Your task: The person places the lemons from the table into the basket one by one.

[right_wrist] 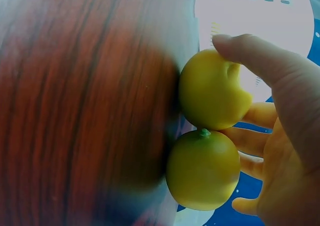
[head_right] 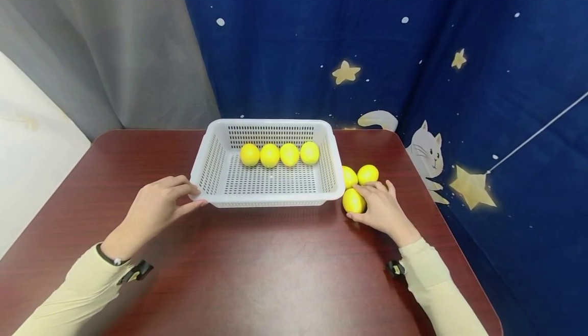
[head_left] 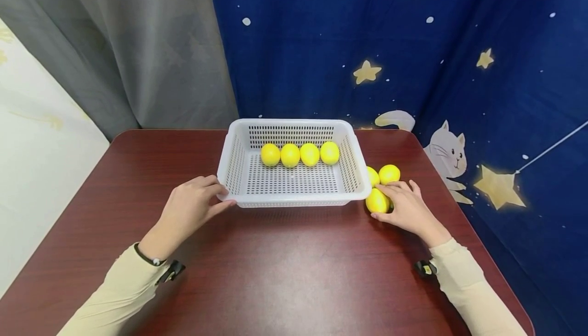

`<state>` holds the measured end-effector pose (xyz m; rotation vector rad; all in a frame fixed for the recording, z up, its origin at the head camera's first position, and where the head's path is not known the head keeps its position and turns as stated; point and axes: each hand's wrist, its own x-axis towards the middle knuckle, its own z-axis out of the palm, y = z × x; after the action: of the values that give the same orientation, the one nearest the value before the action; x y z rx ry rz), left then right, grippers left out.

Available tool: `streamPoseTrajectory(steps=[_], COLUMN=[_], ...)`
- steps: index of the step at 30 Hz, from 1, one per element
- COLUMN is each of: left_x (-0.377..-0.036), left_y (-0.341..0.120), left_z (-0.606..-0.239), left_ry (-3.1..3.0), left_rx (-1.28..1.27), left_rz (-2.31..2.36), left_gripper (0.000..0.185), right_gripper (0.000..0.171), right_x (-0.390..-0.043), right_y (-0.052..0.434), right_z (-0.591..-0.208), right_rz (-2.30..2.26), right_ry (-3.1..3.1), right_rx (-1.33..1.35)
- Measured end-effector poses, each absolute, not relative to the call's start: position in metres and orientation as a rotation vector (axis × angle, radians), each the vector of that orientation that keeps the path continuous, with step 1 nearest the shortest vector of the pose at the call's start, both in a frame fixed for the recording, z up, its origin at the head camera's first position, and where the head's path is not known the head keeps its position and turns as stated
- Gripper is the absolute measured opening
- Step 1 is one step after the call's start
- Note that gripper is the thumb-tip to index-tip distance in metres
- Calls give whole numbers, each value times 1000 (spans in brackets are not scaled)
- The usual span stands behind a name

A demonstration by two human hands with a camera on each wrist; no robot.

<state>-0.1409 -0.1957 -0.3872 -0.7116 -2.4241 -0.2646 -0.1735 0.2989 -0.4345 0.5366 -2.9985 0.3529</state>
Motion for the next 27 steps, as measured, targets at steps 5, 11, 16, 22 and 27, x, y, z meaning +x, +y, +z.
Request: streamPoseTrajectory(steps=[5,11,16,22,27], left_x=[-141,-140,-140,-140,-140], left_y=[-196,-196,-196,-196,-196], left_z=[-387,-387,-387,-386,-386], left_ry=[-2429,-2430,-2431,-2429,-2423], left_rx=[-711,-714,-714,-716,-716], left_rz=[-266,-267,-267,-269,-267], left_gripper=[27,27,27,28,28], right_gripper=[73,72,73,72,71], right_x=[-172,-171,-170,-168,-170], right_y=[297,296,296,296,297], right_z=[-435,-430,-424,-411,-400], right_rz=[359,380,413,487,508], right_ry=[-2984,-2977,-2955,-2851,-2763], right_rx=[540,539,542,560,593])
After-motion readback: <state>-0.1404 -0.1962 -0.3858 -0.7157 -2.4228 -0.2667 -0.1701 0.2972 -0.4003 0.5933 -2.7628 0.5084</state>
